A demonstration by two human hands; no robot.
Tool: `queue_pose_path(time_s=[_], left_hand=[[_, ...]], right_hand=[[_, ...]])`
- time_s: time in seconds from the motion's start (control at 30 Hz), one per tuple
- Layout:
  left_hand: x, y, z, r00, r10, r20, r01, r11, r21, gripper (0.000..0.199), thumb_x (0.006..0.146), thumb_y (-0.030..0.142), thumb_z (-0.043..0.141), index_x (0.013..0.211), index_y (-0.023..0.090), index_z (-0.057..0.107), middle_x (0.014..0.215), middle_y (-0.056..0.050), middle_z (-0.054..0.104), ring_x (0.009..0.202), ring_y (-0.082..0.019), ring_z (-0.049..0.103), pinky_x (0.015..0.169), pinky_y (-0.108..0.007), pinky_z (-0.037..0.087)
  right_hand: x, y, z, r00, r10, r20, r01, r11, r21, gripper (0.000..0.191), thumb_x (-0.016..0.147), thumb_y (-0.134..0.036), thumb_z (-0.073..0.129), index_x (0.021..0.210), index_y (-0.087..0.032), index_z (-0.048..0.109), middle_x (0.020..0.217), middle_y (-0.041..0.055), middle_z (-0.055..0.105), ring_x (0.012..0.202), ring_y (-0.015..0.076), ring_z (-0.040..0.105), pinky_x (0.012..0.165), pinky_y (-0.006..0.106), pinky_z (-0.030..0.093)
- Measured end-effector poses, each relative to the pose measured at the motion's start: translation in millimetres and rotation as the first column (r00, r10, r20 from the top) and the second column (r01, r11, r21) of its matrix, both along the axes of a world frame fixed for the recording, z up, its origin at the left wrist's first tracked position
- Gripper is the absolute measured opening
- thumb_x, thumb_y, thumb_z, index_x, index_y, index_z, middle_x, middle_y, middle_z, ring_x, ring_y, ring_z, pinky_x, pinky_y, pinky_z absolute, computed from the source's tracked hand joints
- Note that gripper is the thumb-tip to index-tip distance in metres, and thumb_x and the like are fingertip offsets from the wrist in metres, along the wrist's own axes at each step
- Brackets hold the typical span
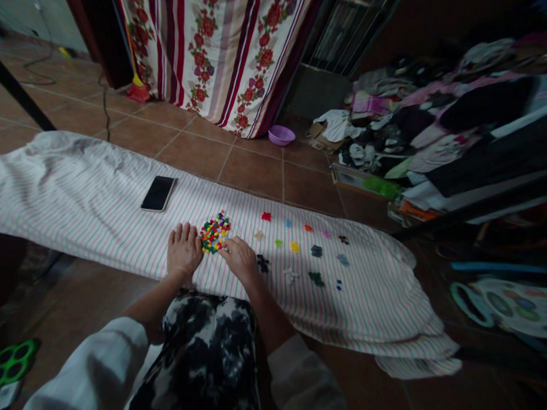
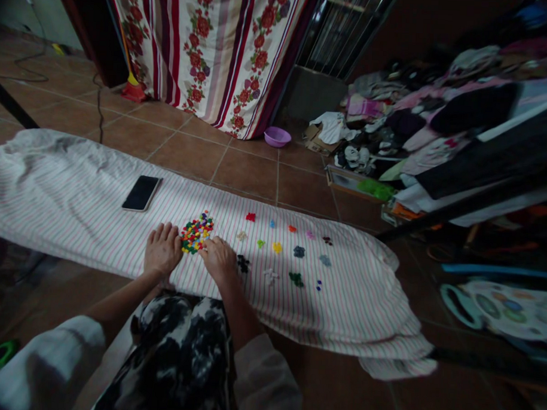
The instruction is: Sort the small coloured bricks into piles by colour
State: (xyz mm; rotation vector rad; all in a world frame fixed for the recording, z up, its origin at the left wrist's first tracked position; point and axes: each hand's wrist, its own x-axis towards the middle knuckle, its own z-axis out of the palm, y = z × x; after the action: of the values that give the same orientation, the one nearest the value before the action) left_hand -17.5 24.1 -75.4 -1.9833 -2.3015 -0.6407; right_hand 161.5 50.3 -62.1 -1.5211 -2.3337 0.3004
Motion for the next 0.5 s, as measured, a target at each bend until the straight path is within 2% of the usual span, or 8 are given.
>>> queue_pose_path(time_s=[0.23,0.5], left_hand=[[0.3,0.1,-1.1,1.000,-0.002,-0.029,0.003,1.000,0.019,0.055,0.096,0.035,0.029,0.132,0.007,0.059,0.145,-0.020,0.053,0.142,-0.035,0.040,0.116,-0.053,0.032],[-0.9,0.9,-2.5,0.997,-0.010,-0.077,0.011,1.000,0.011,0.054,0.096,0.034,0.030,0.131,0.006,0.060,0.144,-0.020,0.054,0.140,-0.036,0.043,0.114,-0.053,0.034]], right_hand=[[-5.6,2.2,1.7,0.999,-0.008,0.043,0.010,0.999,-0.038,0.011,0.088,-0.030,0.068,0.099,-0.025,0.068,0.096,0.0054,0.067,0.093,0.0211,0.063,0.080,0.029,0.048],[2.7,3.6,4.8,0.989,-0.020,-0.149,0.001,0.992,-0.128,0.012,0.090,-0.023,0.058,0.099,-0.023,0.067,0.096,0.0033,0.070,0.093,0.0171,0.064,0.082,0.026,0.047]])
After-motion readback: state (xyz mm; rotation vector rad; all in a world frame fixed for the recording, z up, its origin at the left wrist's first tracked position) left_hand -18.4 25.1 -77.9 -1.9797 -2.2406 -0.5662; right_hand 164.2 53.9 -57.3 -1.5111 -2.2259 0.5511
